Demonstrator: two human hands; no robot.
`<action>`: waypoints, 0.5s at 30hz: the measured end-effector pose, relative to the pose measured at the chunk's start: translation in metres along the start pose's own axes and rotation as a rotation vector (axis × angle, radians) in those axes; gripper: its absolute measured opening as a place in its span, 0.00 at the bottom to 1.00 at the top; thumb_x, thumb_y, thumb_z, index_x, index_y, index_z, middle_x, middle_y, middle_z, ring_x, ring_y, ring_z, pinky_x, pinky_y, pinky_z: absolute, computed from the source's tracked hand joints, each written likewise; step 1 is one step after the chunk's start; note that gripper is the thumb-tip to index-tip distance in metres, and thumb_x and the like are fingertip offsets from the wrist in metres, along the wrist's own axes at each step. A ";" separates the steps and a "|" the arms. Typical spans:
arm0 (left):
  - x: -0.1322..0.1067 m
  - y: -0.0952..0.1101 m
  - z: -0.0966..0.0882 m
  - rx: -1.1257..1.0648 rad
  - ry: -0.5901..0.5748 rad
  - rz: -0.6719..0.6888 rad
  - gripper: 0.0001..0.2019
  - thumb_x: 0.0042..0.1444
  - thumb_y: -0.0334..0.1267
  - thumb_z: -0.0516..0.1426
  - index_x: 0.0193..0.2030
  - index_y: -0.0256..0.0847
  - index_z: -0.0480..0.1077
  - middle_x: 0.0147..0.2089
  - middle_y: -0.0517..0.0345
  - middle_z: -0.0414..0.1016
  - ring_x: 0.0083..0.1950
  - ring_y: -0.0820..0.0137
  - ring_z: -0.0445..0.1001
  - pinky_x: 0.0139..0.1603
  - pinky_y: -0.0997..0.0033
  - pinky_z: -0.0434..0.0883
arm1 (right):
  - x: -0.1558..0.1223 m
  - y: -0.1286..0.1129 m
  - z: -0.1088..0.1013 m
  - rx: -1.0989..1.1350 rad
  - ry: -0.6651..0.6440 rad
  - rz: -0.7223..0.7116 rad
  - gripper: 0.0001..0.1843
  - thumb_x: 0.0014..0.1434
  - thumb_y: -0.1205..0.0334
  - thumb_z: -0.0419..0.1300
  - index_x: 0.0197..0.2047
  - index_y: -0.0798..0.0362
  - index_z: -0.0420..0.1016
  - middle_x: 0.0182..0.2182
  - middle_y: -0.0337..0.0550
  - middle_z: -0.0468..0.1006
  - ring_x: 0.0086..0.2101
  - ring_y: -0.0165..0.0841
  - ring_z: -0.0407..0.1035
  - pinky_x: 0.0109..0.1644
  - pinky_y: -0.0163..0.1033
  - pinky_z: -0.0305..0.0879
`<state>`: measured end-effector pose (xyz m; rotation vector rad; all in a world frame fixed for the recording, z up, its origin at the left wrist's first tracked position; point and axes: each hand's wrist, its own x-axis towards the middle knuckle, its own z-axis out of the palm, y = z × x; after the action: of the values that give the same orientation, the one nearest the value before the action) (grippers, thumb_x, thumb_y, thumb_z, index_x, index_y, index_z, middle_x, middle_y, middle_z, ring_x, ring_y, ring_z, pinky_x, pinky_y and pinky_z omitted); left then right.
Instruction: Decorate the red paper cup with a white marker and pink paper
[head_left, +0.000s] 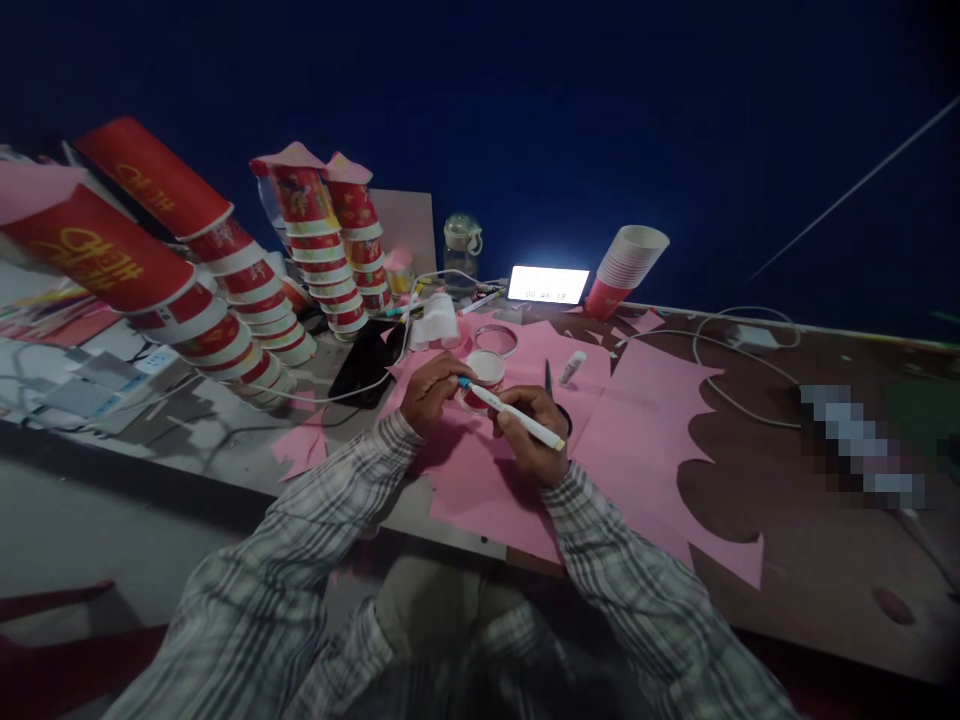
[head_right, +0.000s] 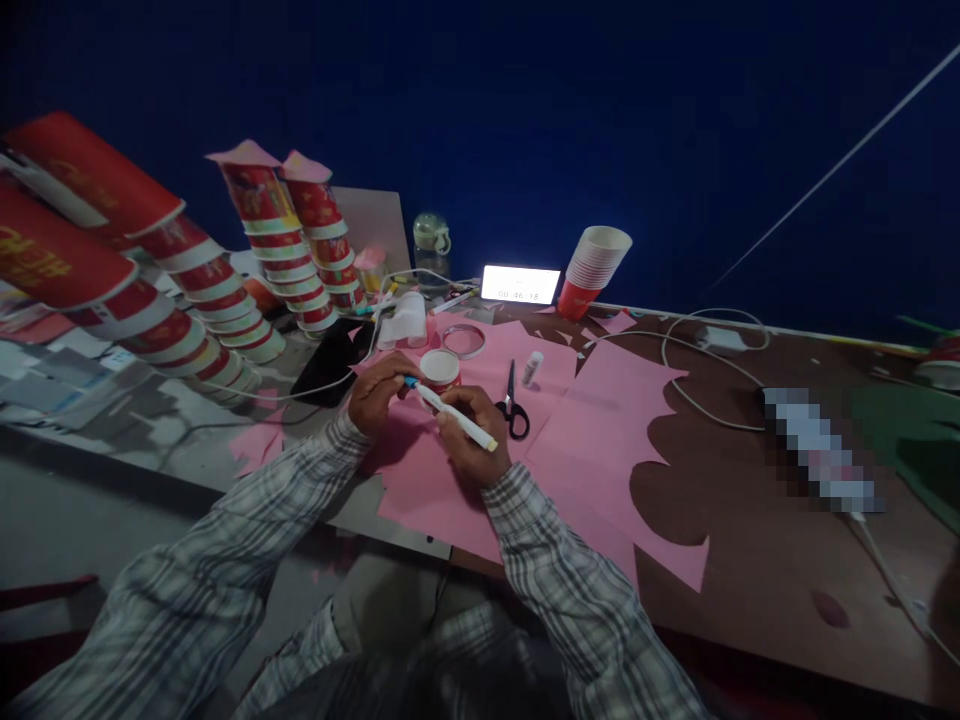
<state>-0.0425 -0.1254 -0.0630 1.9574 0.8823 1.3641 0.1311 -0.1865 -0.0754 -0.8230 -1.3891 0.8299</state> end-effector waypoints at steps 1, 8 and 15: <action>0.000 0.000 0.000 0.007 0.000 -0.010 0.17 0.64 0.46 0.48 0.37 0.40 0.75 0.35 0.50 0.75 0.35 0.65 0.72 0.37 0.62 0.71 | 0.000 0.000 0.000 -0.007 0.001 -0.005 0.10 0.62 0.54 0.61 0.43 0.50 0.70 0.32 0.41 0.78 0.27 0.29 0.71 0.30 0.37 0.70; -0.003 0.000 0.004 -0.016 -0.057 0.013 0.18 0.65 0.49 0.50 0.40 0.40 0.76 0.35 0.50 0.76 0.34 0.66 0.73 0.37 0.63 0.72 | 0.005 -0.008 -0.001 -0.114 -0.047 -0.079 0.07 0.60 0.59 0.61 0.41 0.50 0.74 0.36 0.45 0.79 0.31 0.33 0.75 0.34 0.40 0.73; -0.007 -0.001 0.009 -0.034 -0.026 -0.027 0.20 0.66 0.51 0.48 0.44 0.40 0.75 0.37 0.50 0.77 0.36 0.66 0.74 0.39 0.63 0.73 | 0.006 -0.008 0.001 -0.108 -0.152 -0.039 0.11 0.65 0.55 0.57 0.46 0.49 0.76 0.34 0.44 0.81 0.25 0.30 0.74 0.30 0.39 0.75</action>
<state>-0.0358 -0.1316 -0.0706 1.9272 0.8650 1.3270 0.1304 -0.1850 -0.0653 -0.8264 -1.5903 0.8061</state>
